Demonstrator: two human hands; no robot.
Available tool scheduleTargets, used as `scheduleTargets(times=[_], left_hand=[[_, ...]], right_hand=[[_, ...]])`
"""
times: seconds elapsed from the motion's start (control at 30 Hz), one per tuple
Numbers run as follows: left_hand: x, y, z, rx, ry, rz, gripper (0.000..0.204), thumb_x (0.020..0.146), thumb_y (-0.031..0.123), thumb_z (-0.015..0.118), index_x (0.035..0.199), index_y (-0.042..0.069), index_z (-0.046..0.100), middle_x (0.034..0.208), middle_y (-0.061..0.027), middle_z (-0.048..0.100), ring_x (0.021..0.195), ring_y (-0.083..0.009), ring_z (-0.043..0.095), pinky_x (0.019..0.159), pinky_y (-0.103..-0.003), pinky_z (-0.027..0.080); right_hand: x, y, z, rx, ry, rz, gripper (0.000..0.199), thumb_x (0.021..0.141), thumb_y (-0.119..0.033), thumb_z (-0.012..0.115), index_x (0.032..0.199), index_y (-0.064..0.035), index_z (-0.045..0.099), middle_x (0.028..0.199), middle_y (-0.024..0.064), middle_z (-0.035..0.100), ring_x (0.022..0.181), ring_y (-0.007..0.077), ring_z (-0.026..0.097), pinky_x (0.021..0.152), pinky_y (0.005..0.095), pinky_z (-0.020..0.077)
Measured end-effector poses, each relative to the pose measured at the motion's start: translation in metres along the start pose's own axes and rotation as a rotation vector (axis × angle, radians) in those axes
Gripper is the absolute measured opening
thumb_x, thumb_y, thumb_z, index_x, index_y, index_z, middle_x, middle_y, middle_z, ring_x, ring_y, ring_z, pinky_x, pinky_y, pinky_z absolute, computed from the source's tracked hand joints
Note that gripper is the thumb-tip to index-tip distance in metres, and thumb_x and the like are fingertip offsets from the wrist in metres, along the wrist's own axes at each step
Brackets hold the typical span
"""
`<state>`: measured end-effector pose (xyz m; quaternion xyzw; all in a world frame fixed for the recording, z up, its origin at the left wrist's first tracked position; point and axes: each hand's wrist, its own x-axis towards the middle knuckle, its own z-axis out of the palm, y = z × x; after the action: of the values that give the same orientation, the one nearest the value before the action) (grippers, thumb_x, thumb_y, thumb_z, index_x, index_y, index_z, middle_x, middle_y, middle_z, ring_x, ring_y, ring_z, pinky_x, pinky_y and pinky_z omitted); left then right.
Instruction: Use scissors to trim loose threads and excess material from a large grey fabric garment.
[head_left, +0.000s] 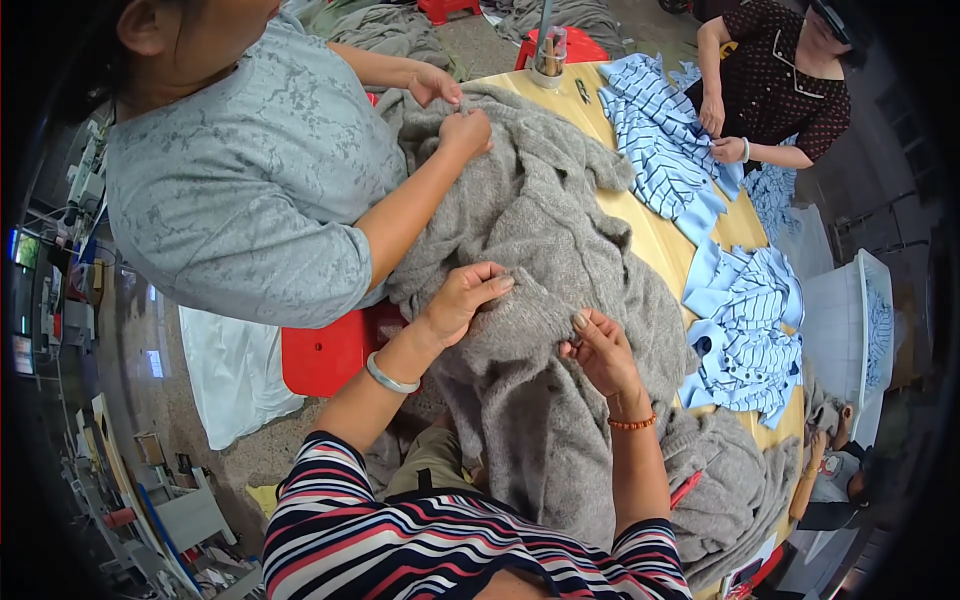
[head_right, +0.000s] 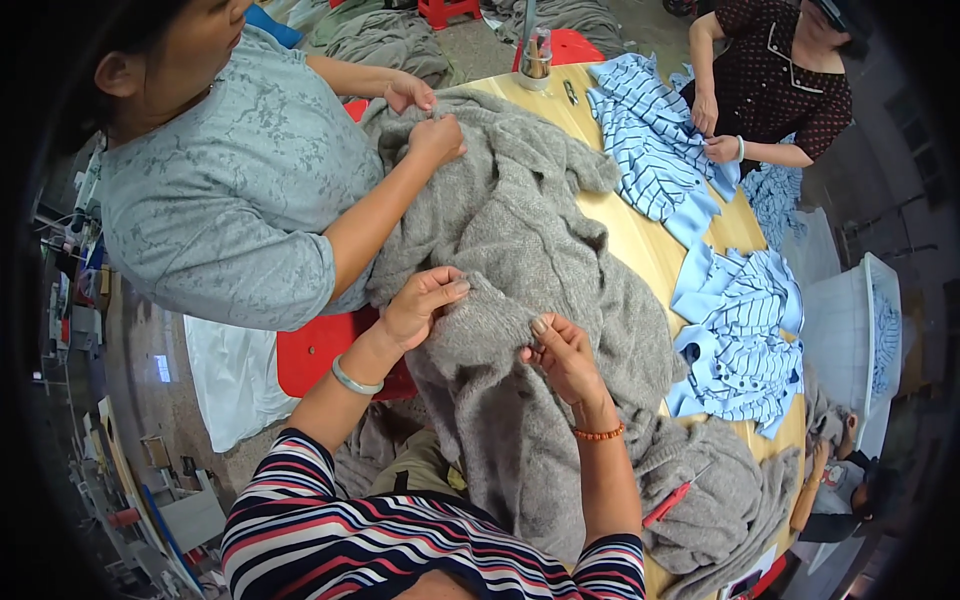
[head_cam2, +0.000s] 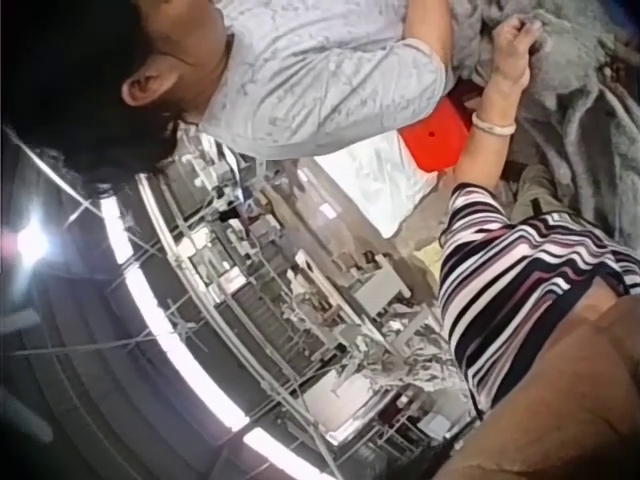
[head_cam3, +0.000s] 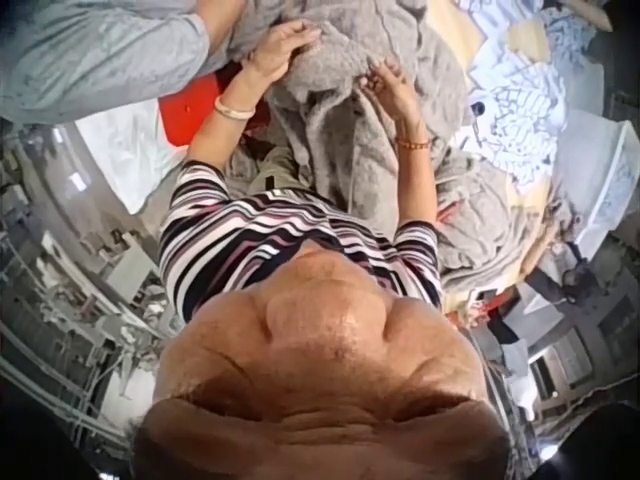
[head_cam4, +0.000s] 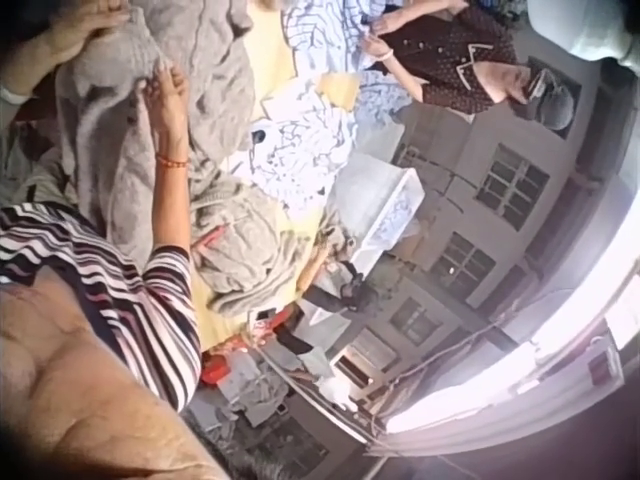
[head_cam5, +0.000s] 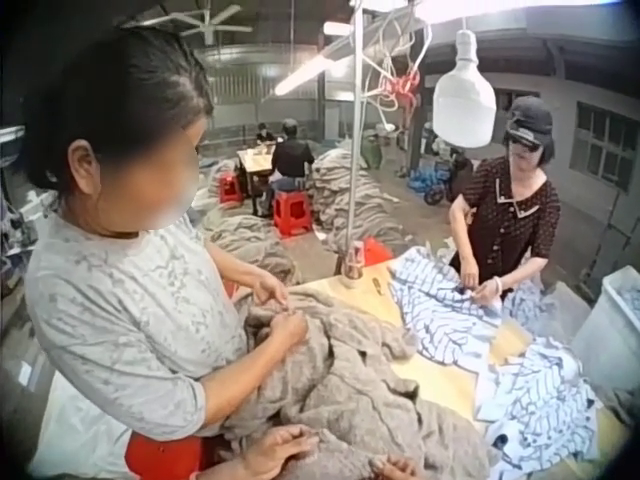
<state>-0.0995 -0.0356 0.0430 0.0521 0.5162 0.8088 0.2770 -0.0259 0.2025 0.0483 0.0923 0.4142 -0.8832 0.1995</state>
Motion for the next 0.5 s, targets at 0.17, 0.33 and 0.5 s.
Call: scheduleTargets(times=[0.17, 0.33, 0.5], left_hand=[[0.006, 0.008, 0.002, -0.082, 0.028, -0.021, 0.012, 0.09, 0.012, 0.061, 0.099, 0.004, 0.063, 0.091, 0.0027, 0.062, 0.085, -0.0047, 0.054, 0.079, -0.022, 0.043], [0.003, 0.011, 0.003, -0.293, -0.037, -0.116, 0.012, 0.09, 0.011, 0.06, 0.1, 0.004, 0.062, 0.092, 0.0013, 0.063, 0.085, -0.0068, 0.056, 0.08, -0.023, 0.045], [0.001, 0.004, -0.002, -0.268, -0.128, -0.092, 0.015, 0.091, 0.01, 0.058, 0.103, 0.003, 0.061, 0.097, -0.0032, 0.066, 0.089, -0.0114, 0.061, 0.083, -0.027, 0.048]], right_hand=[[-0.001, -0.003, 0.003, -0.03, 0.007, -0.003, 0.013, 0.096, -0.017, 0.053, 0.088, -0.0073, 0.055, 0.074, -0.0045, 0.052, 0.066, 0.0068, 0.053, 0.067, 0.0297, 0.051], [-0.001, 0.003, -0.004, -0.019, 0.002, -0.004, 0.014, 0.096, -0.018, 0.054, 0.087, -0.0076, 0.055, 0.074, -0.0056, 0.049, 0.066, 0.0061, 0.052, 0.066, 0.0296, 0.0501], [0.003, 0.007, 0.003, -0.073, 0.098, 0.009, 0.015, 0.096, -0.019, 0.056, 0.086, -0.0082, 0.056, 0.073, -0.0057, 0.049, 0.065, 0.0052, 0.051, 0.066, 0.0278, 0.0501]])
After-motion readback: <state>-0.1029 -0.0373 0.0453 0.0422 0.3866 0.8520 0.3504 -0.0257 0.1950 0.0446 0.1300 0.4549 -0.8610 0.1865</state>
